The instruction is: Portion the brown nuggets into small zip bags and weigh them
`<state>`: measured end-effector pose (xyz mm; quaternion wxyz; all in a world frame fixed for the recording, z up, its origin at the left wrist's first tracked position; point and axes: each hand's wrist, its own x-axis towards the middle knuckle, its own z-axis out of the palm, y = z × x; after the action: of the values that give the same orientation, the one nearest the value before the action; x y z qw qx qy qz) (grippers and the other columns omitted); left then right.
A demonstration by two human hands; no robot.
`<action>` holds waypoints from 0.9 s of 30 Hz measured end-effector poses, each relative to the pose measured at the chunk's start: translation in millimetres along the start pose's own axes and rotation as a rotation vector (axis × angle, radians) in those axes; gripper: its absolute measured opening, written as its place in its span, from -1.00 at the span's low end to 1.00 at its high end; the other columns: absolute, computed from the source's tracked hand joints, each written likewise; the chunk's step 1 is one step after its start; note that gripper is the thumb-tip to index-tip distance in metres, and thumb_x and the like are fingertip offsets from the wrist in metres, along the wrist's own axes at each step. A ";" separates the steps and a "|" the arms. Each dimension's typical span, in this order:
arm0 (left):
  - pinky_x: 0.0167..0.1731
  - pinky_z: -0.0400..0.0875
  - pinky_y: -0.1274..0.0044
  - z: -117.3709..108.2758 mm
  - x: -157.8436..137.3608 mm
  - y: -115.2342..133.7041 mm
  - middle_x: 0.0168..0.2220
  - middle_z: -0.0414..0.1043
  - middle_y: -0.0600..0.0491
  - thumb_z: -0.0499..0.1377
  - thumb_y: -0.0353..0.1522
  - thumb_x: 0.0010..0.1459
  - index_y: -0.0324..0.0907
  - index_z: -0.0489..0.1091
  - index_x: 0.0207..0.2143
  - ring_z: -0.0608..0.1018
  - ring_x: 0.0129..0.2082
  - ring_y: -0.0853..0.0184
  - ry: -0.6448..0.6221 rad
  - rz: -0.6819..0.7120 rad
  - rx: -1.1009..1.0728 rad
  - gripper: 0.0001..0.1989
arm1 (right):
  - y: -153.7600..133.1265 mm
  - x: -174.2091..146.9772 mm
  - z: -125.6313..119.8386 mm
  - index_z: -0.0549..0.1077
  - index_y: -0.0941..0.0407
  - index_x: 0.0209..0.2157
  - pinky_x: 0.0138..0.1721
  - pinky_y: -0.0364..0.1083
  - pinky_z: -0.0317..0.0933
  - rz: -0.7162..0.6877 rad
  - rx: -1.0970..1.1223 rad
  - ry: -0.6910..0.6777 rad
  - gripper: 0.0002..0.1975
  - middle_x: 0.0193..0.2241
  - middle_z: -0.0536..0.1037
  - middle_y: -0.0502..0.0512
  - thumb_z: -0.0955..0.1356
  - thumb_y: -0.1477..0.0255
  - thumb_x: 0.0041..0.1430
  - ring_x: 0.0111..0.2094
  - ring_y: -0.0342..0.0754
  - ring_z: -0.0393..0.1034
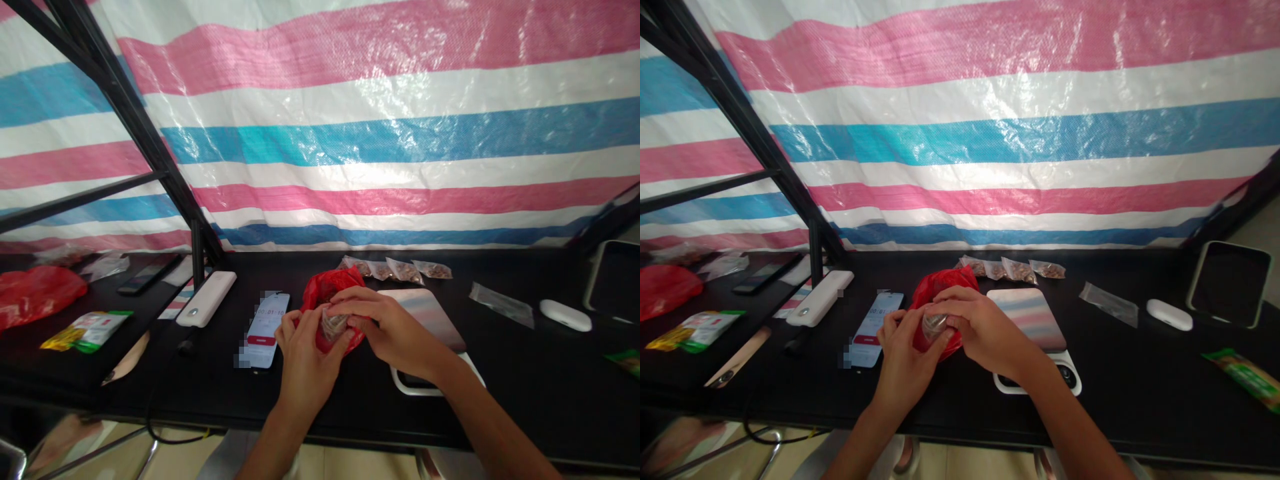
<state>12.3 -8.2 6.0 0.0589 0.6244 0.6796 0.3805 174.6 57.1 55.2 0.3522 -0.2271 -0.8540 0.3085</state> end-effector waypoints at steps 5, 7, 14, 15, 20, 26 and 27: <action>0.03 0.25 0.18 1.5 -1.8 -0.8 -0.02 0.51 -0.06 0.31 -0.24 0.18 -0.12 0.40 0.09 0.37 0.02 0.04 0.032 -0.002 0.046 -0.56 | -1.9 1.2 5.1 0.52 0.07 0.01 0.10 -0.03 0.33 -0.071 -0.008 0.052 -0.52 0.00 0.56 0.14 0.21 0.76 0.22 0.03 -0.05 0.46; 0.03 0.22 0.18 0.6 -3.0 -0.4 -0.02 0.52 -0.05 0.31 -0.24 0.20 -0.13 0.40 0.08 0.36 0.03 0.03 0.036 0.034 0.089 -0.58 | -4.9 2.0 6.9 0.52 0.06 -0.03 0.08 -0.04 0.34 -0.093 0.009 0.038 -0.52 -0.02 0.57 0.13 0.20 0.78 0.20 0.01 -0.06 0.47; 0.00 0.18 0.23 -6.9 -4.0 -1.4 -0.06 0.57 -0.01 0.24 -0.25 0.29 -0.11 0.40 0.06 0.43 -0.04 0.08 0.071 0.114 0.131 -0.67 | -14.1 1.0 5.1 0.48 0.05 0.09 0.05 -0.03 0.32 0.052 -0.018 0.014 -0.55 -0.03 0.58 0.11 0.30 0.70 0.24 -0.02 -0.03 0.47; 0.00 0.17 0.24 -7.4 -3.8 -1.8 -0.06 0.57 0.00 0.23 -0.25 0.29 -0.11 0.40 0.06 0.45 -0.05 0.10 0.067 0.115 0.117 -0.69 | -14.4 0.8 5.0 0.48 0.06 0.08 0.05 -0.03 0.32 0.053 -0.026 0.010 -0.57 -0.03 0.58 0.11 0.30 0.68 0.25 -0.02 -0.02 0.47; 0.01 0.19 0.25 -7.2 -3.0 -3.4 -0.04 0.58 -0.02 0.30 -0.25 0.22 -0.11 0.42 0.04 0.48 -0.03 0.09 0.057 0.074 0.048 -0.65 | -17.2 1.9 7.6 0.53 0.04 -0.10 0.12 -0.02 0.30 -0.025 0.089 -0.005 -0.62 -0.04 0.57 0.10 0.21 0.70 0.30 0.03 -0.04 0.46; 0.00 0.24 0.24 -7.3 -5.8 -2.4 -0.08 0.55 -0.01 0.24 -0.24 0.27 -0.09 0.43 0.00 0.48 -0.04 0.11 0.028 0.013 -0.074 -0.73 | -17.3 2.3 8.9 0.51 0.05 -0.02 0.07 -0.02 0.32 0.012 0.072 0.004 -0.66 -0.05 0.58 0.13 0.26 0.65 0.30 -0.01 -0.01 0.47; 0.00 0.24 0.24 -7.3 -6.7 -2.6 -0.08 0.54 0.00 0.24 -0.24 0.28 -0.09 0.43 0.00 0.47 -0.04 0.12 0.031 0.008 -0.085 -0.73 | -16.2 2.4 8.9 0.50 0.06 0.00 0.05 -0.03 0.32 0.021 0.048 0.015 -0.66 -0.05 0.58 0.13 0.27 0.64 0.30 -0.02 -0.02 0.47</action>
<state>7.7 -17.2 7.0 0.0732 0.6181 0.6610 0.4192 163.6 43.8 62.4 0.3606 -0.2298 -0.8412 0.3310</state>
